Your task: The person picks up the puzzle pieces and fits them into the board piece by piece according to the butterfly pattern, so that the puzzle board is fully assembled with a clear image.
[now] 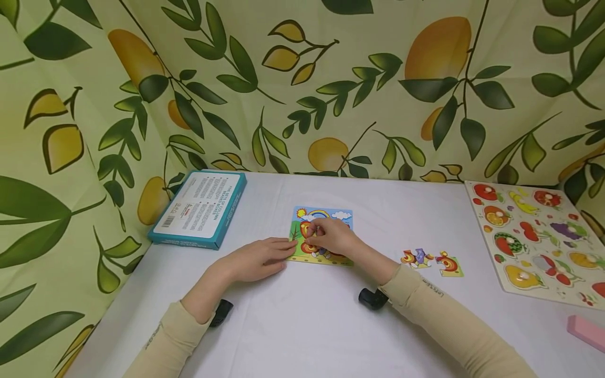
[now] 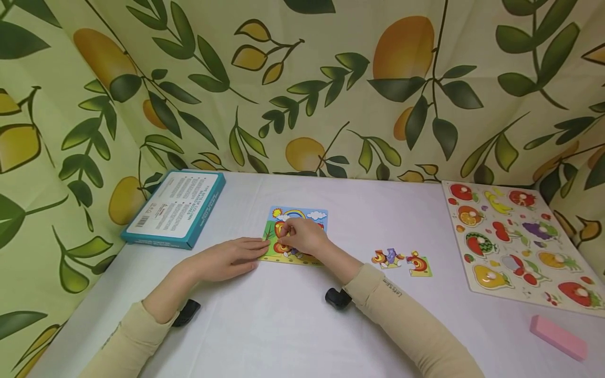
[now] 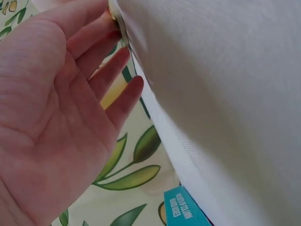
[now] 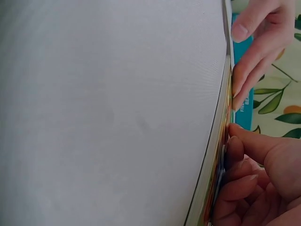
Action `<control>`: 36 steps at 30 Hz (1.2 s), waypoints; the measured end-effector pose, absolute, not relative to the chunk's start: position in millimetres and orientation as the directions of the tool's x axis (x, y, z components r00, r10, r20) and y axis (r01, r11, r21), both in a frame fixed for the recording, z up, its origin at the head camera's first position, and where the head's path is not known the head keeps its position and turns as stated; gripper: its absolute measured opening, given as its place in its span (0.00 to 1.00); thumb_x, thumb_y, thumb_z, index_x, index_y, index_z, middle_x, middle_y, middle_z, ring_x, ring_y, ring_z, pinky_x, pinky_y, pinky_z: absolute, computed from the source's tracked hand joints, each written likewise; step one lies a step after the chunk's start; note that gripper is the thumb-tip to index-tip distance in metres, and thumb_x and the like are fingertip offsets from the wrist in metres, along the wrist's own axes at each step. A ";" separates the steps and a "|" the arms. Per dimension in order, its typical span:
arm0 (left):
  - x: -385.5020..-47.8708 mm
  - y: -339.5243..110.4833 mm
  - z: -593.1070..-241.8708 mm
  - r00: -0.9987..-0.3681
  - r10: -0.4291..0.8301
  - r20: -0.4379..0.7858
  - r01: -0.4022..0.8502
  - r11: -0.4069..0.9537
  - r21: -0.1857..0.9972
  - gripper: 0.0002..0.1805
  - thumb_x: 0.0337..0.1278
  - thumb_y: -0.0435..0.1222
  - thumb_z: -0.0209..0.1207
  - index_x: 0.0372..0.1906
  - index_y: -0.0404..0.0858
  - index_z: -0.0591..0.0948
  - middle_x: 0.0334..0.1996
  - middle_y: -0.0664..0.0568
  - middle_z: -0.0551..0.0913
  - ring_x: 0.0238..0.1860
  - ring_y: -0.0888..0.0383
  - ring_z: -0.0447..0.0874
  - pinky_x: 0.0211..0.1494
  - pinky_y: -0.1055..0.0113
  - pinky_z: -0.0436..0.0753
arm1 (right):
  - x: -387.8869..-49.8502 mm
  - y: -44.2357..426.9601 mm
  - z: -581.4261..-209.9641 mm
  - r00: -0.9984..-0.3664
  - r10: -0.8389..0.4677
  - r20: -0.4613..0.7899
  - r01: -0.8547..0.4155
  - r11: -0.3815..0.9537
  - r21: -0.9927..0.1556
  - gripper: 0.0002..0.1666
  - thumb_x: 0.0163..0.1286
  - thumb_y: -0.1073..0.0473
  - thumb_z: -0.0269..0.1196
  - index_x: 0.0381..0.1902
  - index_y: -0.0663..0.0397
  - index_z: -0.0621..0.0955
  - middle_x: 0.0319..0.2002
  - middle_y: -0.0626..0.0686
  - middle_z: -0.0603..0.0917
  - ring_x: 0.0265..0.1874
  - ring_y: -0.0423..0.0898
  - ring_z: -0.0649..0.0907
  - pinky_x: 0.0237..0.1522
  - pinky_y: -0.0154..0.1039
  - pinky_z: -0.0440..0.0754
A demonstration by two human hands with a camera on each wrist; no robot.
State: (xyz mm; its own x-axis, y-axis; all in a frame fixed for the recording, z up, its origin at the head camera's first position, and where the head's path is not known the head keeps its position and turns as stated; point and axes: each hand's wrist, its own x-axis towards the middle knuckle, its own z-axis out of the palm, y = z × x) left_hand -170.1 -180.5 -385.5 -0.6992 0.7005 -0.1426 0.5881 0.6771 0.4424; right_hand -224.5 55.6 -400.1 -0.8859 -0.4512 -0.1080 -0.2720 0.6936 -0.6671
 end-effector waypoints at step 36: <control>-172.4 -166.8 -383.9 -0.699 0.707 -0.102 0.624 0.674 0.395 0.21 0.70 0.43 0.55 0.64 0.45 0.77 0.67 0.52 0.71 0.70 0.53 0.61 0.70 0.55 0.64 | -175.7 285.7 -391.9 -0.884 -0.468 -0.023 -0.381 0.746 -0.546 0.24 0.57 0.50 0.74 0.47 0.54 0.81 0.47 0.51 0.80 0.44 0.48 0.74 0.44 0.36 0.75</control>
